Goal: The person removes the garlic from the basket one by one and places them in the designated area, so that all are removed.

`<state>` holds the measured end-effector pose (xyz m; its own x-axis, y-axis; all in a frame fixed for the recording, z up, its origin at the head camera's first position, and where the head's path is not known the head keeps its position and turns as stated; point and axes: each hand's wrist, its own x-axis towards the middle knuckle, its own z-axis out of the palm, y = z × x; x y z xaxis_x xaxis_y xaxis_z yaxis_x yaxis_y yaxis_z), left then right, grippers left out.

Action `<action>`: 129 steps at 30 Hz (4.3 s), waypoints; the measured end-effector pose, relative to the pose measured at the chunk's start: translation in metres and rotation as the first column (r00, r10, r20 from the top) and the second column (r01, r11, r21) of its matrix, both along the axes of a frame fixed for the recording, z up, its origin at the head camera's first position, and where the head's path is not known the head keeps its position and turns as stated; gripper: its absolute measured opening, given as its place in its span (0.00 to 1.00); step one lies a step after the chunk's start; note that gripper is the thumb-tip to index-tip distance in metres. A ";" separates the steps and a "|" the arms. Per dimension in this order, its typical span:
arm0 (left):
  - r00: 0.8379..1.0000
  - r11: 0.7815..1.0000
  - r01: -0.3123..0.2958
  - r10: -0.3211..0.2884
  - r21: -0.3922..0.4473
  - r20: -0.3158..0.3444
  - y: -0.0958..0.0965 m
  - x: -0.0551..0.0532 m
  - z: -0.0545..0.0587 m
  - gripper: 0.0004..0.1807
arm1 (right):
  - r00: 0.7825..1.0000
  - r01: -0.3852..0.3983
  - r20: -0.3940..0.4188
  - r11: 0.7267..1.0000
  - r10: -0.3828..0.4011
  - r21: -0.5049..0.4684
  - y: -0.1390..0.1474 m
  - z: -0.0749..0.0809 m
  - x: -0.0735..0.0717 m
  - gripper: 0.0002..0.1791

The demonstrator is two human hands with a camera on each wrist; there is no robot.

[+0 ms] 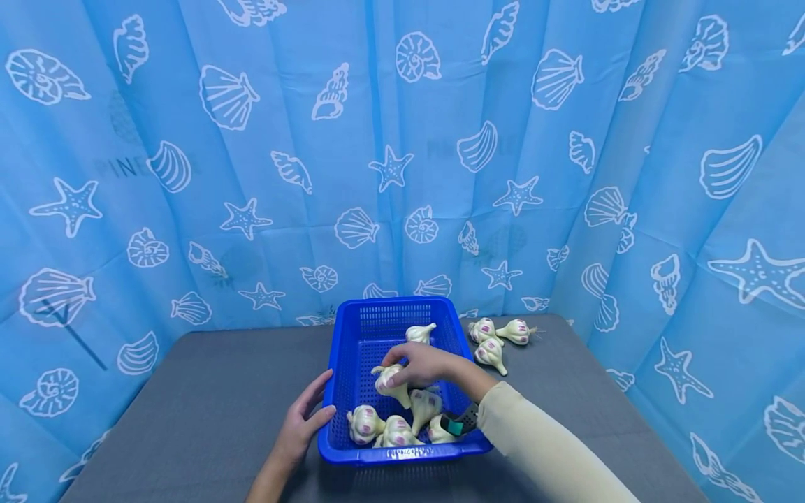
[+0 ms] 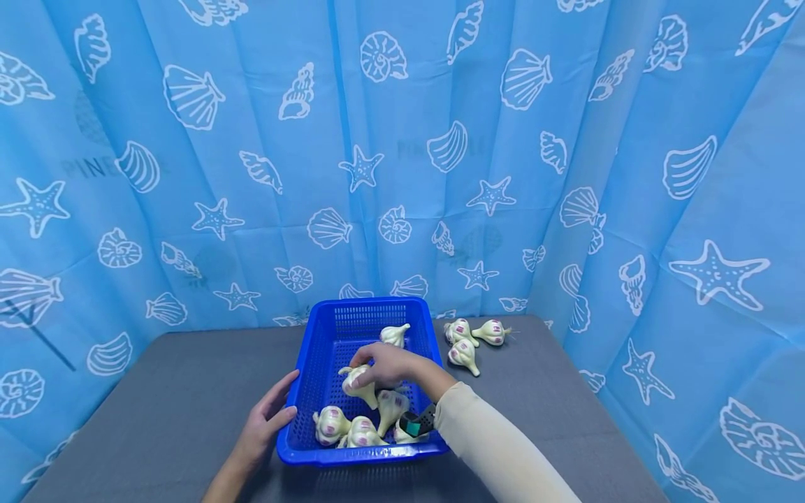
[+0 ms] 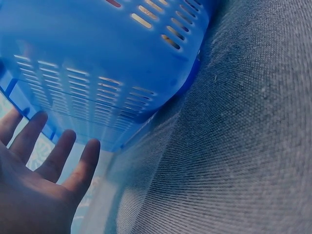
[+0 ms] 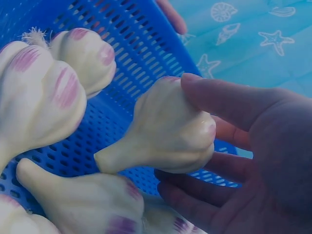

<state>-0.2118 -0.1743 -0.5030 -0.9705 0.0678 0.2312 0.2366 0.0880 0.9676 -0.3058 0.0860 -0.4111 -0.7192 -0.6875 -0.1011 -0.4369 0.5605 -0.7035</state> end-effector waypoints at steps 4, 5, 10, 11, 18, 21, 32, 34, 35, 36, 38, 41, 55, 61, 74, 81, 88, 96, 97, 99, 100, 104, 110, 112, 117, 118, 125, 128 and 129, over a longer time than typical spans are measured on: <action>1.000 1.000 0.001 -0.001 -0.005 -0.001 0.000 0.000 0.000 0.30 | 0.999 0.028 0.028 0.998 -0.026 -0.061 0.007 0.005 0.001 0.19; 1.000 1.000 0.001 -0.001 -0.004 -0.001 0.000 0.000 0.000 0.30 | 0.999 0.037 0.026 0.997 -0.035 -0.074 0.009 0.006 0.001 0.19; 1.000 1.000 -0.003 0.003 0.006 0.006 0.001 -0.001 0.000 0.30 | 0.998 0.063 -0.016 0.989 -0.066 -0.137 0.018 0.013 0.000 0.18; 1.000 1.000 -0.003 0.003 0.006 0.006 0.001 -0.001 0.000 0.30 | 0.997 0.066 -0.024 0.986 -0.071 -0.151 0.019 0.014 -0.001 0.18; 1.000 1.000 -0.005 0.005 0.003 0.007 0.000 -0.002 -0.003 0.30 | 0.987 0.135 -0.049 0.962 -0.150 -0.237 0.029 0.021 -0.006 0.17; 1.000 1.000 -0.002 0.002 0.004 0.007 -0.001 -0.002 -0.003 0.30 | 0.978 0.167 -0.070 0.943 -0.194 -0.287 0.034 0.023 -0.008 0.18; 1.000 1.000 -0.006 0.006 0.006 0.007 0.000 -0.001 -0.002 0.30 | 0.921 0.296 -0.094 0.837 -0.378 -0.460 0.059 0.023 -0.017 0.20; 1.000 1.000 -0.005 0.005 0.008 0.007 0.000 -0.001 -0.002 0.30 | 0.907 0.320 -0.094 0.817 -0.410 -0.479 0.064 0.025 -0.018 0.20; 1.000 1.000 -0.004 0.004 0.008 0.006 0.000 -0.001 -0.002 0.30 | 0.899 0.333 -0.096 0.807 -0.428 -0.487 0.067 0.026 -0.018 0.20; 1.000 1.000 -0.003 0.003 0.009 0.006 0.000 -0.001 -0.002 0.30 | 0.891 0.342 -0.096 0.796 -0.443 -0.499 0.069 0.026 -0.019 0.21; 1.000 1.000 -0.002 0.002 0.010 0.007 0.000 -0.001 -0.002 0.30 | 0.878 0.359 -0.094 0.775 -0.469 -0.520 0.075 0.028 -0.020 0.21; 1.000 1.000 0.000 0.000 0.011 0.006 -0.001 -0.002 -0.002 0.30 | 0.857 0.390 -0.089 0.751 -0.508 -0.532 0.085 0.030 -0.020 0.22; 1.000 1.000 -0.002 0.002 0.007 0.010 0.000 -0.002 -0.002 0.30 | 0.729 0.549 -0.154 0.704 -0.667 -0.451 0.139 0.021 -0.021 0.28; 1.000 1.000 -0.002 0.002 0.008 0.007 0.000 -0.002 -0.001 0.30 | 0.681 0.598 -0.188 0.686 -0.707 -0.414 0.156 0.010 -0.019 0.29; 1.000 1.000 -0.005 0.005 -0.001 0.013 -0.001 -0.001 -0.001 0.30 | 0.611 0.675 -0.246 0.657 -0.753 -0.334 0.188 -0.022 -0.015 0.28; 1.000 1.000 0.001 -0.001 -0.004 0.008 -0.002 -0.001 -0.002 0.30 | 0.597 0.699 -0.288 0.661 -0.749 -0.271 0.200 -0.038 -0.013 0.30; 1.000 1.000 -0.004 0.004 -0.008 0.012 -0.001 -0.001 -0.001 0.30 | 0.606 0.702 -0.326 0.680 -0.726 -0.209 0.207 -0.053 -0.011 0.29; 1.000 1.000 0.000 0.000 0.005 0.013 0.000 0.000 0.000 0.30 | 0.606 0.707 -0.339 0.682 -0.720 -0.186 0.212 -0.065 -0.012 0.29; 1.000 1.000 0.001 -0.001 0.008 0.013 0.000 0.000 0.000 0.30 | 0.604 0.709 -0.338 0.680 -0.722 -0.184 0.212 -0.066 -0.012 0.29; 1.000 1.000 0.002 -0.002 0.009 0.015 0.000 0.000 -0.001 0.30 | 0.603 0.714 -0.337 0.677 -0.723 -0.178 0.212 -0.068 -0.013 0.29; 1.000 1.000 0.004 -0.004 0.010 0.011 0.000 0.000 -0.001 0.30 | 0.602 0.714 -0.339 0.677 -0.723 -0.177 0.212 -0.069 -0.013 0.29; 1.000 1.000 0.006 -0.006 0.011 0.003 0.000 0.000 -0.002 0.30 | 0.596 0.714 -0.355 0.678 -0.721 -0.178 0.212 -0.072 -0.015 0.29; 1.000 1.000 0.013 -0.013 0.014 -0.002 0.000 0.001 -0.001 0.30 | 0.582 0.713 -0.373 0.674 -0.722 -0.193 0.212 -0.076 -0.018 0.29; 1.000 1.000 0.014 -0.014 0.017 0.001 0.000 0.001 -0.001 0.30 | 0.579 0.713 -0.373 0.672 -0.725 -0.200 0.212 -0.078 -0.018 0.29; 1.000 1.000 0.011 -0.011 0.015 0.004 -0.001 0.001 0.000 0.29 | 0.581 0.702 -0.389 0.682 -0.715 -0.206 0.212 -0.083 -0.019 0.31; 1.000 1.000 0.011 -0.011 0.014 0.004 -0.001 0.001 0.000 0.29 | 0.580 0.700 -0.391 0.683 -0.714 -0.209 0.212 -0.084 -0.019 0.31; 1.000 1.000 0.002 -0.002 0.005 0.016 -0.001 0.000 0.000 0.30 | 0.574 0.698 -0.389 0.679 -0.720 -0.228 0.212 -0.087 -0.019 0.32; 1.000 1.000 0.001 -0.001 0.003 0.021 -0.001 0.000 0.000 0.30 | 0.572 0.698 -0.384 0.676 -0.724 -0.236 0.212 -0.088 -0.020 0.33; 1.000 1.000 -0.002 0.002 0.003 0.025 0.000 0.000 0.001 0.30 | 0.571 0.700 -0.381 0.673 -0.728 -0.238 0.212 -0.088 -0.020 0.32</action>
<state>-0.2116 -0.1748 -0.5025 -0.9762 0.0648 0.2068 0.2119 0.0854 0.9735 -0.3255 0.2977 -0.4996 -0.9348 0.0736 0.3473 -0.1594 0.7872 -0.5958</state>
